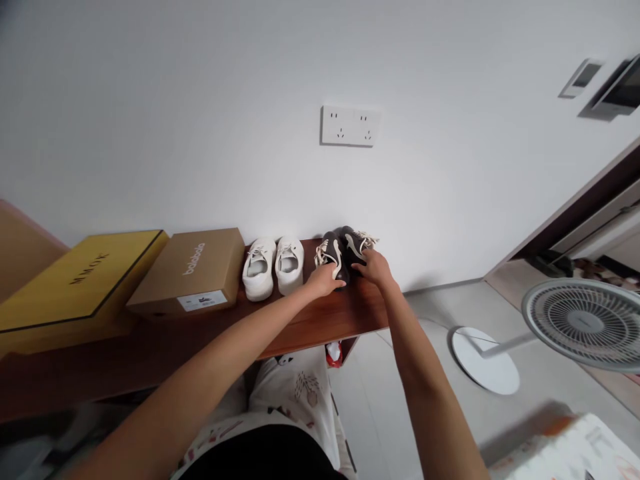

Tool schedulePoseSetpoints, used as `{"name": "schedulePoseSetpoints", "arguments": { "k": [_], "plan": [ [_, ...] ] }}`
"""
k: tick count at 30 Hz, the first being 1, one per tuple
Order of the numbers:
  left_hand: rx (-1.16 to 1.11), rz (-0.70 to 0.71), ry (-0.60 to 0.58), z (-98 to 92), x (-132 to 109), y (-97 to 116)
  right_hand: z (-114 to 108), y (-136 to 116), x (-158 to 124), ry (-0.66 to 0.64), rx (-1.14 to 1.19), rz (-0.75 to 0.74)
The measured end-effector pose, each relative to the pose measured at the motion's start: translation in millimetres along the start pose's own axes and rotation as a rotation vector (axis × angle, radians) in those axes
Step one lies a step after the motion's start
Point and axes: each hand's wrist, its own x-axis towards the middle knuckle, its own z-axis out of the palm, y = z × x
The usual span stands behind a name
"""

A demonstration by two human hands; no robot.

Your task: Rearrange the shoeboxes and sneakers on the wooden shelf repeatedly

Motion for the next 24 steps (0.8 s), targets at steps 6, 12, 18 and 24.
{"name": "schedulePoseSetpoints", "arguments": {
  "k": [6, 12, 18, 24],
  "plan": [
    [0.347, 0.037, -0.100, -25.2, 11, 18, -15, -25, -2, -0.048, -0.351, -0.137],
    [0.407, 0.010, -0.125, -19.2, 19, 24, -1, -43, 0, -0.096, -0.429, -0.130],
    [0.410, 0.017, -0.141, -12.8, 27, 28, 11, -43, 2, -0.128, -0.432, -0.130],
    [0.412, 0.016, -0.151, -8.5, 31, 27, 15, -42, 3, -0.168, -0.433, -0.126]
  ]
}}
